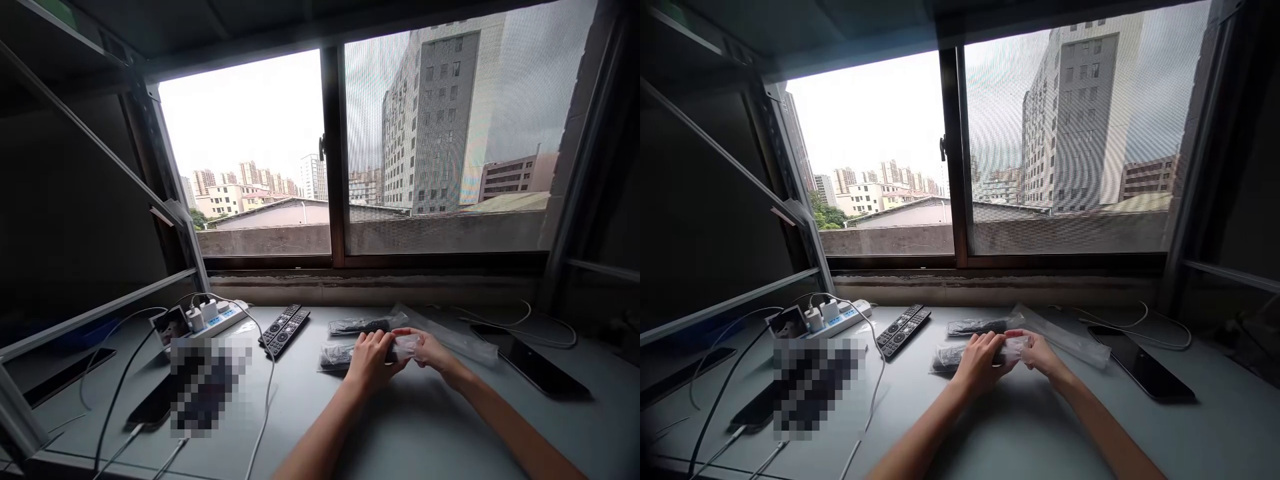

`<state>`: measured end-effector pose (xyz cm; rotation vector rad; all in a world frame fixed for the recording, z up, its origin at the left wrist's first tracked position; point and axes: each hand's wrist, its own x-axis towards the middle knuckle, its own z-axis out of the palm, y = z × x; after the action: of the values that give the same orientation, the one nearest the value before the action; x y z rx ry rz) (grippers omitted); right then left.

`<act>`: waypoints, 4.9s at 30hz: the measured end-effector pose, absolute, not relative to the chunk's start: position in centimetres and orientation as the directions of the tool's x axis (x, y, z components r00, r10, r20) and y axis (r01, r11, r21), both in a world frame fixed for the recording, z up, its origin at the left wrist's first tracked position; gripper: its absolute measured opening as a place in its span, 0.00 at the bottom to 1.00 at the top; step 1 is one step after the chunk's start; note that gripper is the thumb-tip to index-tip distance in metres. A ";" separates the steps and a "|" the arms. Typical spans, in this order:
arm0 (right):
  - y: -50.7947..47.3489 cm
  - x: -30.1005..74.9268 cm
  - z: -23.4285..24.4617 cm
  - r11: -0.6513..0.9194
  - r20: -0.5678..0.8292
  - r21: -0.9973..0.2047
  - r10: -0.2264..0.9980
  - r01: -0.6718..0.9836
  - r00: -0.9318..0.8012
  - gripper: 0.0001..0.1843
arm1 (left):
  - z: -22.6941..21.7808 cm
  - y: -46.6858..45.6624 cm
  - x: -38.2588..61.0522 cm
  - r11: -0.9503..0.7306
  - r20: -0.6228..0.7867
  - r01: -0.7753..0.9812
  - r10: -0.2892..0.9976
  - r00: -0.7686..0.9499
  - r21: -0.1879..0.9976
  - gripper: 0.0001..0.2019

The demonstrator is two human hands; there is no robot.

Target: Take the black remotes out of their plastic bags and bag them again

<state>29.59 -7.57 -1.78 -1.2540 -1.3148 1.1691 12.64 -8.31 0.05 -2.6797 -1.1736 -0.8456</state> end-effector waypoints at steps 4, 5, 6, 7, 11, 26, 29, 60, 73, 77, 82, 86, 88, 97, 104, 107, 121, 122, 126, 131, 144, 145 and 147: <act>-8.0 29.3 -1.2 0.056 0.057 -0.997 0.998 0.054 0.017 0.24 | 0.2 -8.5 12.5 -0.710 0.510 0.691 0.648 0.565 0.136 0.21; -8.1 29.3 -1.0 0.060 0.061 -0.998 0.997 0.034 0.039 0.24 | 0.3 -8.5 12.5 -0.702 0.507 0.699 0.656 0.559 0.138 0.21; -8.1 29.3 -0.9 0.056 0.057 -0.998 0.996 0.013 0.063 0.25 | 0.3 -8.4 12.5 -0.693 0.505 0.708 0.664 0.551 0.139 0.22; -8.1 29.4 -0.8 0.048 0.047 -0.999 0.995 -0.008 0.086 0.25 | 0.4 -8.4 12.4 -0.684 0.504 0.717 0.672 0.543 0.139 0.21; -8.2 29.6 -0.6 0.017 0.009 -0.997 0.994 -0.075 0.112 0.27 | 0.5 -8.4 12.3 -0.667 0.502 0.735 0.681 0.533 0.123 0.16; -9.1 29.2 0.4 -0.126 -0.127 -0.992 0.992 -0.029 0.021 0.26 | 0.5 -8.5 12.3 -0.661 0.474 0.747 0.682 0.557 0.074 0.08; -9.0 28.9 0.2 -0.151 -0.153 -0.987 0.987 0.052 -0.040 0.27 | 0.3 -8.3 12.3 -0.671 0.482 0.737 0.671 0.563 0.074 0.09; -8.1 30.3 -1.2 -0.011 0.024 -0.990 0.969 0.139 0.248 0.21 | -1.5 -5.9 11.6 -0.298 0.291 0.942 0.925 0.244 0.156 0.34; -8.5 30.5 -1.0 -0.050 -0.008 -0.981 0.975 0.186 0.221 0.21 | -1.0 -3.7 9.5 -0.408 0.254 0.898 0.897 0.362 0.162 0.25; -8.7 30.3 -0.9 -0.034 0.006 -0.981 0.978 0.192 0.208 0.21 | -1.2 -3.8 9.3 -0.362 0.261 0.919 0.912 0.315 0.154 0.26; -8.0 30.9 -1.5 0.021 0.054 -0.993 0.957 0.118 0.286 0.20 | -1.3 -4.3 9.5 -0.254 0.253 0.950 0.946 0.204 0.183 0.30; -7.3 31.2 -2.2 0.064 0.074 -0.997 0.941 0.040 0.329 0.16 | -1.2 -4.6 9.6 -0.239 0.230 0.953 0.954 0.194 0.188 0.31; -7.1 31.3 -2.4 0.085 0.084 -0.996 0.938 0.013 0.338 0.16 | -1.2 -4.6 9.7 -0.258 0.228 0.949 0.950 0.215 0.180 0.31; -7.5 30.8 -1.7 0.181 0.445 -0.758 0.846 0.627 0.293 0.28 | -1.6 -4.7 10.0 -0.358 0.224 0.922 0.920 0.320 0.151 0.28; -8.4 29.5 -1.5 0.306 0.443 -0.393 0.889 0.867 -0.113 0.30 | -1.5 -4.4 9.8 -0.385 0.219 0.908 0.912 0.347 0.164 0.27; -8.5 29.1 -2.2 0.309 0.292 -0.405 0.936 0.860 -0.199 0.34 | -1.4 -4.3 9.6 -0.403 0.221 0.901 0.904 0.365 0.161 0.27; -8.1 29.5 -3.1 0.284 0.149 -0.428 0.958 0.858 -0.244 0.43 | -1.4 -4.5 10.2 -0.298 0.218 0.946 0.939 0.266 0.131 0.30; -8.2 29.5 -3.1 0.281 0.143 -0.435 0.960 0.855 -0.243 0.43 | -1.4 -4.5 10.2 -0.290 0.224 0.948 0.940 0.257 0.129 0.30; -8.2 29.6 -3.2 0.273 0.127 -0.452 0.962 0.849 -0.242 0.43 | -1.4 -4.5 10.2 -0.276 0.224 0.950 0.944 0.241 0.145 0.30; -7.9 29.8 -3.4 0.272 0.118 -0.471 0.962 0.839 -0.246 0.43 | -1.1 -4.5 10.0 -0.286 0.170 0.940 0.952 0.256 0.186 0.31; -8.1 30.6 -3.2 0.266 0.358 -0.583 0.932 0.768 -0.051 0.33 | -0.7 -3.9 8.1 -0.070 0.271 0.937 0.962 -0.028 0.343 0.28; -8.1 30.7 -3.2 0.269 0.380 -0.585 0.924 0.765 -0.034 0.31 | -0.4 -3.7 7.6 -0.016 0.282 0.934 0.955 -0.091 0.356 0.28; -7.9 30.9 -3.4 0.268 0.417 -0.580 0.909 0.769 -0.002 0.29 | 0.1 -3.5 6.6 0.080 0.306 0.923 0.930 -0.205 0.376 0.28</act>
<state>30.94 -7.87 -3.39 -1.5297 -1.7951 0.2369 6.59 -3.49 0.07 -1.9888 -2.3175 -0.7900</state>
